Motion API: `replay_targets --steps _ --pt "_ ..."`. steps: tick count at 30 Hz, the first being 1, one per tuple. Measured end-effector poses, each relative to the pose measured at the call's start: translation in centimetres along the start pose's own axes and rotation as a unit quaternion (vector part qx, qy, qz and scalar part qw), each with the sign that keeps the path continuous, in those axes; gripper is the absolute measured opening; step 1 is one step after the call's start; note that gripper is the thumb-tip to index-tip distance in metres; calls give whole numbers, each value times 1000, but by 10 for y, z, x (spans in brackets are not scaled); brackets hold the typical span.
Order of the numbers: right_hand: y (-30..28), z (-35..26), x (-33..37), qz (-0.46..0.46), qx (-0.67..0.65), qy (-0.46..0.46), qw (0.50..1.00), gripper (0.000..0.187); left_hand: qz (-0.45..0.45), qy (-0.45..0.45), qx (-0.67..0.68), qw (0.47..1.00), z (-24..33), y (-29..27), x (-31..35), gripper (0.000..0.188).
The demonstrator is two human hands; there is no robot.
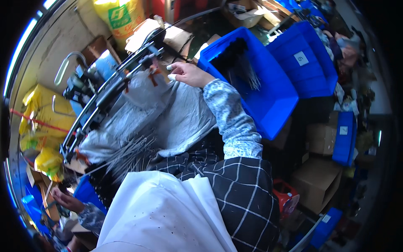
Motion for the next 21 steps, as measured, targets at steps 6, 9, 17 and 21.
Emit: replay_targets --steps 6,9,17,21 --pt "137 -141 11 -196 107 -219 950 36 -49 106 -126 985 111 19 -19 20" --pt "233 -163 30 -445 -120 -189 867 40 -147 -54 237 959 122 83 25 15" --pt "237 -134 13 -340 -84 -66 934 26 -414 -87 250 871 103 122 75 22" --pt "131 -165 -46 -3 218 -185 958 22 -505 -49 90 857 71 132 54 22"
Point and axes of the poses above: each hand's wrist, its own x-axis away from the middle knuckle, its own y-axis out of the palm, z = x × y, the point moved 10 cm from there along -x, towards the middle knuckle, and after that the axes turned 10 degrees about -z, right-handed, at the moved point
